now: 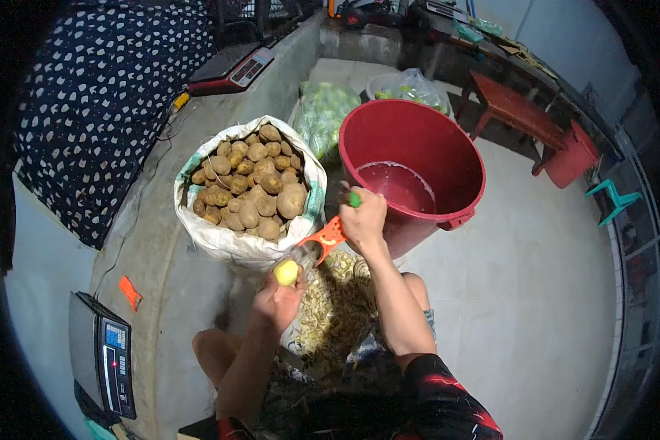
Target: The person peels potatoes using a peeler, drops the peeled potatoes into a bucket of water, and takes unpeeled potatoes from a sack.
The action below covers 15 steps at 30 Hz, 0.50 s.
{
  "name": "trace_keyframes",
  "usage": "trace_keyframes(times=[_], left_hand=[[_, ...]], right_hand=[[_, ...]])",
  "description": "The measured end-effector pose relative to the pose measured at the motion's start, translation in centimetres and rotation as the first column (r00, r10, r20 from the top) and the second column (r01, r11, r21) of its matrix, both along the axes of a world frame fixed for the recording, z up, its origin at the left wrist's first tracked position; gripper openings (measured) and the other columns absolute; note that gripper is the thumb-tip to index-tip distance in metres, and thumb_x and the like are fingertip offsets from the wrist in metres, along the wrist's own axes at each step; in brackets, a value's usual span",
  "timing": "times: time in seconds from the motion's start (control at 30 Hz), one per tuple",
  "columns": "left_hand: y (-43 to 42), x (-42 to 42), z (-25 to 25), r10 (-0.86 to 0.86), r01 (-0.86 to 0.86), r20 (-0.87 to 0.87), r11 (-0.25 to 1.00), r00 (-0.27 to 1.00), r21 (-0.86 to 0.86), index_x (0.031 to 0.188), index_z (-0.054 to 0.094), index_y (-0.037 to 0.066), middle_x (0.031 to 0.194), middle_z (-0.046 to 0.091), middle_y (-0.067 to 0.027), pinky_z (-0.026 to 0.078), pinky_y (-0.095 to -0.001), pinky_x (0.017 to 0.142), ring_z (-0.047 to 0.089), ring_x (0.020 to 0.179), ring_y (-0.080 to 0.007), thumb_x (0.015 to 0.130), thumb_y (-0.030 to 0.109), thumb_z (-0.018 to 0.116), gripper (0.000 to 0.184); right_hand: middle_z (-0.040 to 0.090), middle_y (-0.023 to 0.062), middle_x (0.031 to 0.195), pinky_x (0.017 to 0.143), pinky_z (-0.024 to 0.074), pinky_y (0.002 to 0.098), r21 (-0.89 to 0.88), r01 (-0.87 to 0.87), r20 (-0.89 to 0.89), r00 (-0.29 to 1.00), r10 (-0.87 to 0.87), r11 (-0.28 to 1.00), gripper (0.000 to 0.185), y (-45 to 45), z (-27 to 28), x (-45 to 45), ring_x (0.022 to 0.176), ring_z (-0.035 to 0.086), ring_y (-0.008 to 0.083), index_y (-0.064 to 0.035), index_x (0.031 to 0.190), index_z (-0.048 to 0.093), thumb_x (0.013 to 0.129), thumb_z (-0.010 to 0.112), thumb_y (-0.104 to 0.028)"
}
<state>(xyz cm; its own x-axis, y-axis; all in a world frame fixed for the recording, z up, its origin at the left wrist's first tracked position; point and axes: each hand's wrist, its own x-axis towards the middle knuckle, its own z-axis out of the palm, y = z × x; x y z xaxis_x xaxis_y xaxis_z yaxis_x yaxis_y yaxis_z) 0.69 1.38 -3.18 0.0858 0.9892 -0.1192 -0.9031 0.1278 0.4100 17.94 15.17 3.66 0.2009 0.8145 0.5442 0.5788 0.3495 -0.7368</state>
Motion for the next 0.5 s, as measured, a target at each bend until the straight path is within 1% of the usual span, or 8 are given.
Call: trace_keyframes(times=[0.03, 0.1, 0.13, 0.2, 0.23, 0.3, 0.43, 0.5], left_hand=[[0.2, -0.3, 0.2, 0.001, -0.001, -0.002, 1.0, 1.0, 0.006, 0.127, 0.048, -0.002, 0.111, 0.057, -0.0124, 0.039, -0.032, 0.084, 0.052, 0.1, -0.0229, 0.092, 0.04, 0.058, 0.055], [0.2, -0.6, 0.9, -0.147, 0.145, 0.159, 0.989, 0.976, 0.025, 0.123, 0.05, -0.001, 0.105, 0.057, -0.0125, 0.039, -0.0309, 0.082, 0.051, 0.094, -0.0219, 0.091, 0.047, 0.057, 0.059], [0.3, -0.6, 1.4, -0.195, 0.192, 0.211, 0.981, 0.958, 0.034, 0.122, 0.05, -0.001, 0.103, 0.056, -0.0126, 0.039, -0.0305, 0.081, 0.05, 0.092, -0.0215, 0.091, 0.049, 0.057, 0.06], [0.3, -0.4, 2.5, -0.154, 0.181, 0.189, 0.974, 0.97, -0.134, 0.117, 0.052, -0.001, 0.095, 0.055, -0.0118, 0.04, -0.0308, 0.077, 0.048, 0.083, -0.0208, 0.09, 0.057, 0.054, 0.064], [0.3, -0.5, 2.5, -0.153, 0.179, 0.187, 0.974, 0.97, -0.135, 0.117, 0.052, -0.001, 0.095, 0.055, -0.0118, 0.04, -0.0308, 0.077, 0.048, 0.083, -0.0208, 0.09, 0.057, 0.054, 0.064], [0.4, -0.5, 2.6, -0.162, 0.195, 0.186, 0.965, 0.969, -0.175, 0.115, 0.052, 0.0, 0.093, 0.057, -0.0119, 0.041, -0.032, 0.073, 0.049, 0.082, -0.0214, 0.091, 0.059, 0.051, 0.064], [0.5, -0.7, 1.8, -0.158, 0.188, 0.162, 0.962, 0.974, -0.196, 0.115, 0.053, 0.001, 0.092, 0.058, -0.0126, 0.041, -0.0331, 0.071, 0.049, 0.079, -0.0216, 0.092, 0.061, 0.047, 0.065], [0.9, -0.8, 1.1, -0.186, 0.216, 0.156, 0.955, 0.97, -0.201, 0.117, 0.053, 0.003, 0.094, 0.059, -0.0131, 0.041, -0.0335, 0.072, 0.051, 0.082, -0.0221, 0.092, 0.061, 0.047, 0.064]], right_hand=[[0.032, 0.0061, 0.048, 0.045, 0.0268, 0.0351, -0.067, 0.024, -0.059, 0.998, -0.028, 0.997, 0.047, 0.1, 0.0, 0.5, 0.046, 0.031, 0.0122, 0.0008, 0.057, 0.044, 0.092, 0.061, -0.027], [0.038, 0.0192, 0.051, 0.048, 0.0332, 0.0388, -0.089, -0.007, -0.088, 0.996, -0.001, 0.996, 0.034, -0.2, 0.3, 0.9, 0.047, 0.032, 0.0233, 0.0045, 0.062, 0.049, 0.083, 0.063, -0.019], [0.038, 0.0192, 0.051, 0.048, 0.0332, 0.0388, -0.091, -0.008, -0.087, 0.996, 0.0, 0.996, 0.034, -0.4, 0.6, 0.8, 0.047, 0.032, 0.0233, 0.0045, 0.062, 0.049, 0.083, 0.063, -0.019], [0.034, 0.0138, 0.05, 0.047, 0.0311, 0.038, -0.153, -0.029, -0.122, 0.993, 0.01, 0.988, 0.045, -0.7, 0.9, 0.4, 0.048, 0.032, 0.0161, 0.0037, 0.061, 0.047, 0.09, 0.062, -0.026], [0.034, 0.0138, 0.05, 0.047, 0.0311, 0.038, -0.154, -0.03, -0.124, 0.992, 0.011, 0.988, 0.045, -0.6, 0.6, 0.4, 0.048, 0.032, 0.0161, 0.0037, 0.061, 0.047, 0.09, 0.062, -0.026], [0.03, 0.0082, 0.05, 0.047, 0.0304, 0.0366, -0.168, -0.03, -0.151, 0.989, 0.005, 0.985, 0.047, -0.2, 0.0, 0.6, 0.051, 0.033, 0.0117, 0.0032, 0.06, 0.046, 0.092, 0.061, -0.029], [0.031, 0.005, 0.05, 0.047, 0.0307, 0.0361, -0.187, -0.04, -0.221, 0.975, -0.003, 0.982, 0.049, 0.1, -0.4, 0.9, 0.051, 0.033, 0.0113, 0.0029, 0.06, 0.047, 0.092, 0.062, -0.031], [0.036, 0.0012, 0.048, 0.048, 0.0316, 0.0341, -0.2, -0.1, -0.339, 0.94, 0.027, 0.975, 0.048, 0.4, -0.9, 1.1, 0.051, 0.033, 0.0101, 0.0016, 0.059, 0.047, 0.092, 0.062, -0.03]])
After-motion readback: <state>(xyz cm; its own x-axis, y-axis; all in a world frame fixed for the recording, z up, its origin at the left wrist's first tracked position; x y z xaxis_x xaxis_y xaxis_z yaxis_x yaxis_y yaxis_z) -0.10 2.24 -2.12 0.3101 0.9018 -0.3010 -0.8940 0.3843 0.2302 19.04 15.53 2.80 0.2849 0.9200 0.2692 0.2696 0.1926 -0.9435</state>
